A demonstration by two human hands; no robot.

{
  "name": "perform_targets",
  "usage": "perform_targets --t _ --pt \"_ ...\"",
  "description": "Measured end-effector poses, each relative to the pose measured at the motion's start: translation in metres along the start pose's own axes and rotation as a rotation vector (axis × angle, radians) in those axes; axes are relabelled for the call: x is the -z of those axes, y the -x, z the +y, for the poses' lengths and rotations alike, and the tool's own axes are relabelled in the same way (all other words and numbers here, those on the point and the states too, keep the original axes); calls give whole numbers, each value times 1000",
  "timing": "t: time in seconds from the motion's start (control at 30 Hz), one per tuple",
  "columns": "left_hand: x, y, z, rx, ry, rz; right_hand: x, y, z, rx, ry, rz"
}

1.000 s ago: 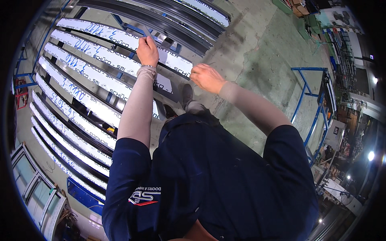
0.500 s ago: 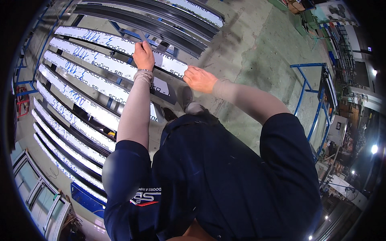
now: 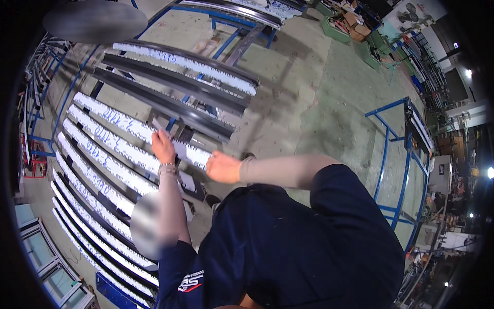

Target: The worker is applying identification labels to long metal profiles and inspecting them against a list on a fabrication floor.

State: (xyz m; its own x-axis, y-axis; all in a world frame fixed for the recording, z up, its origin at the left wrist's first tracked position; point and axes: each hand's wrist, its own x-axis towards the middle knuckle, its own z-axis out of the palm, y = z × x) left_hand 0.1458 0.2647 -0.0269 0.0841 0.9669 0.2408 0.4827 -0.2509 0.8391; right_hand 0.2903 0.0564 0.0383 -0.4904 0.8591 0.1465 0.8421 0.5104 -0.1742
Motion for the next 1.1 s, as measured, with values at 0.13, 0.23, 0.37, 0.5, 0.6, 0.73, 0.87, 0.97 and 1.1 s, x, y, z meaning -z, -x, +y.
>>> perform_targets --t 0.13,0.23,0.37,0.5,0.6,0.73,0.87,0.97,1.1 --pt "0 3 -1 115 138 49 -5 0 0 108 146 -18" --pt "7 8 -1 49 -101 83 -12 8 13 142 28 47" --pt "-15 26 -40 -352 -552 170 -23 14 13 -37 -243 -38" --pt "-14 26 12 55 52 110 -10 32 6 -225 -345 84" --pt "13 40 50 346 253 -153 -11 51 16 -387 -656 155" --pt "56 97 63 359 211 -401 -5 56 10 -517 -772 170" --pt "61 138 54 302 49 -492 -12 48 -4 -536 -709 225" --pt "56 146 73 213 -29 -447 -13 45 -9 -560 -667 258" --pt "46 151 81 255 -91 -400 -20 41 -13 -507 -598 257"
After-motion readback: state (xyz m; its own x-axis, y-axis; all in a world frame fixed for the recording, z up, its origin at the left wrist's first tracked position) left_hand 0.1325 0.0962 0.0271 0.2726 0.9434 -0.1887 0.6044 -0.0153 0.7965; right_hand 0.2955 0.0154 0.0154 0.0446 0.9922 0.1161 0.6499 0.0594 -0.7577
